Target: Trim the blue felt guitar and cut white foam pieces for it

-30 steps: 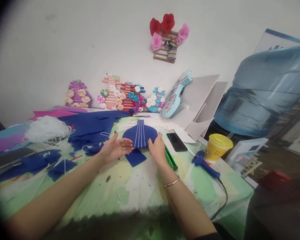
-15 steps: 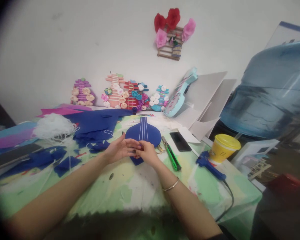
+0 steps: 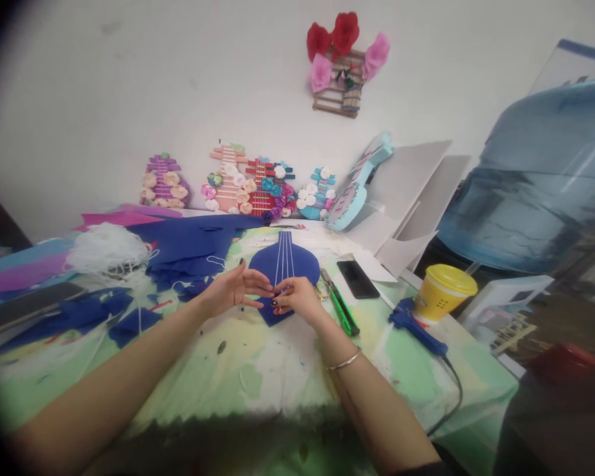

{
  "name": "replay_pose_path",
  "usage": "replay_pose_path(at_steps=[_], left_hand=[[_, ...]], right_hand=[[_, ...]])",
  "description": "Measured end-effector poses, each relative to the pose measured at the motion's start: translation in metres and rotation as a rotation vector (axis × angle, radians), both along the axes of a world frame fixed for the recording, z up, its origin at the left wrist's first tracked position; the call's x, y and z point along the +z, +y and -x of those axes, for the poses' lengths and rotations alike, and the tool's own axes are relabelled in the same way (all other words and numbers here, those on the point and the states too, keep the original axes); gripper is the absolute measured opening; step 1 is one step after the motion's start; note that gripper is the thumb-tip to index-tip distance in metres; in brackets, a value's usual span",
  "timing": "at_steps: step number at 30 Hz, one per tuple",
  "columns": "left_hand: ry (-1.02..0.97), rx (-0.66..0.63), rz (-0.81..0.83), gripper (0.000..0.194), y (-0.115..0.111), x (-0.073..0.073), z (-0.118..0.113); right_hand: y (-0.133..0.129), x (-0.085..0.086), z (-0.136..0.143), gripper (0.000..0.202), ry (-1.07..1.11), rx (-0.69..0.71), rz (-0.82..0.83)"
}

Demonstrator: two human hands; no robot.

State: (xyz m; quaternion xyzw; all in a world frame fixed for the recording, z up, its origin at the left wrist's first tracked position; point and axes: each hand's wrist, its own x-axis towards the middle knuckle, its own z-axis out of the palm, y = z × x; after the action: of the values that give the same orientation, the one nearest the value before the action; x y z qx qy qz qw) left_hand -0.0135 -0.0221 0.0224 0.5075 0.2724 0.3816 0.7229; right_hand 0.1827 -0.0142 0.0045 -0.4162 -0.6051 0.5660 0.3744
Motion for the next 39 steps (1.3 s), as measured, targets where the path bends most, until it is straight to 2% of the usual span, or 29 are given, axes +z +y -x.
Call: replay_pose_path(at_steps=[5, 11, 13, 16, 21, 25, 27, 32, 36, 37, 39], left_hand=[[0.046, 0.200, 0.006, 0.051, 0.011, -0.001, 0.012], [0.143, 0.632, -0.086, 0.034, 0.031, -0.011, 0.034], [0.192, 0.748, -0.099, 0.032, 0.037, -0.015, 0.042], [0.295, 0.896, -0.150, 0.029, 0.045, -0.021, 0.052], [0.543, 1.084, -0.262, 0.023, 0.055, -0.032, 0.063], [0.711, 1.087, -0.363, 0.024, 0.058, -0.040, 0.067], [0.774, 1.060, -0.416, 0.021, 0.058, -0.042, 0.066], [0.839, 1.020, -0.550, 0.022, 0.051, -0.038, 0.057], [0.795, 0.949, -0.609, 0.020, 0.043, -0.033, 0.034], [0.771, 0.925, -0.597, 0.019, 0.043, -0.032, 0.028], [0.602, 0.879, -0.354, 0.026, 0.045, -0.032, 0.015]], right_hand=[[0.001, 0.009, -0.010, 0.033, 0.083, -0.038, -0.028], [0.002, 0.019, -0.019, 0.026, 0.258, -0.130, -0.163], [0.000, 0.022, -0.020, 0.024, 0.331, -0.121, -0.180], [-0.007, 0.026, -0.020, 0.021, 0.424, 0.005, -0.138], [-0.021, 0.028, -0.022, 0.022, 0.420, 0.342, -0.094], [-0.028, 0.028, -0.023, 0.034, 0.264, 0.773, -0.019], [-0.029, 0.027, -0.022, 0.032, 0.185, 0.838, 0.005], [-0.026, 0.021, -0.019, 0.030, 0.188, 0.696, -0.025], [-0.021, 0.019, -0.016, 0.027, 0.259, 0.521, -0.093], [-0.020, 0.020, -0.015, 0.026, 0.275, 0.481, -0.120], [-0.018, 0.021, -0.014, 0.030, 0.285, 0.447, -0.152]])
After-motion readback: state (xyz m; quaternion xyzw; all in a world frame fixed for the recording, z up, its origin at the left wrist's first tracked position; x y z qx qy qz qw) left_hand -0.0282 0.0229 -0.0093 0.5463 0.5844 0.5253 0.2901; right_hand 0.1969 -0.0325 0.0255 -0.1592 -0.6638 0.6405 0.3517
